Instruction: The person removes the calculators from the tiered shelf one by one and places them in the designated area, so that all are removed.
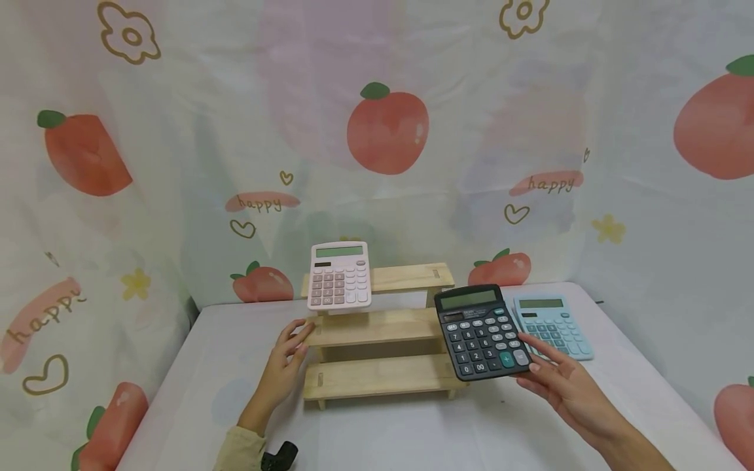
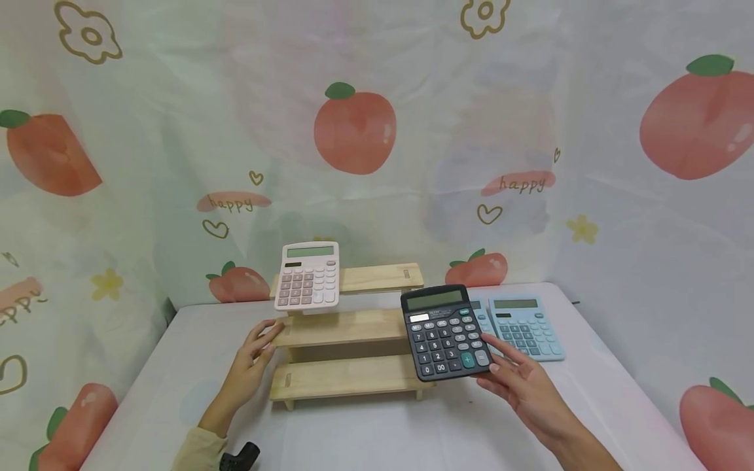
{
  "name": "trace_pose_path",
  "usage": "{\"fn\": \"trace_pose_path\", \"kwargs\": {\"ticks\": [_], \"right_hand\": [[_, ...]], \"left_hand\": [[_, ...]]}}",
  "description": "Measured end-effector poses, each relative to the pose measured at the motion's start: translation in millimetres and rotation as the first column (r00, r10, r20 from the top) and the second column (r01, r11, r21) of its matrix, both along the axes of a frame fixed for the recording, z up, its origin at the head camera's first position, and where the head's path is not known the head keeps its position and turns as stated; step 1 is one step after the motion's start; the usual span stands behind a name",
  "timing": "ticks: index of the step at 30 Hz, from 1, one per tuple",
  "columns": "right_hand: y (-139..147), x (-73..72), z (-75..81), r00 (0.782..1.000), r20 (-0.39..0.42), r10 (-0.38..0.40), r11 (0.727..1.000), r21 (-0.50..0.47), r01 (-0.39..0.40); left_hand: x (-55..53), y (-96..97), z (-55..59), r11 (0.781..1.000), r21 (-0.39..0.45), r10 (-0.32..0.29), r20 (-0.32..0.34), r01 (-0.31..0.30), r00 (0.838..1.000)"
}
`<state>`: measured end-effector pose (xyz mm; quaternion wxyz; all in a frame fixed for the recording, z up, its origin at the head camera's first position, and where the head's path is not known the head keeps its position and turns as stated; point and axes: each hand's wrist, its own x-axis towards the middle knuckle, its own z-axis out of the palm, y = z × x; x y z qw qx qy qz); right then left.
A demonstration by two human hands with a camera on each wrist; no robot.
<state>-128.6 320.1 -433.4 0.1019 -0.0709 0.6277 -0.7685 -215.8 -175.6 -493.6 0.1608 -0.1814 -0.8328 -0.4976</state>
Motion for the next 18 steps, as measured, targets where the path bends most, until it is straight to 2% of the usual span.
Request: {"fn": "trace_pose_path", "kwargs": {"ticks": [11,18], "right_hand": [[17.5,10.2,-8.0,0.990,0.116,-0.077,0.996,0.041,0.073],[32.2,15.5,-18.1,0.993,0.111,-0.028,1.000,-0.003,0.028]], "left_hand": [[0.4,0.1,-0.8,1.000,0.013,-0.004,0.002,0.004,1.000],[0.7,0.4,-0.4,1.000,0.016,-0.001,0.008,0.000,1.000]]}}
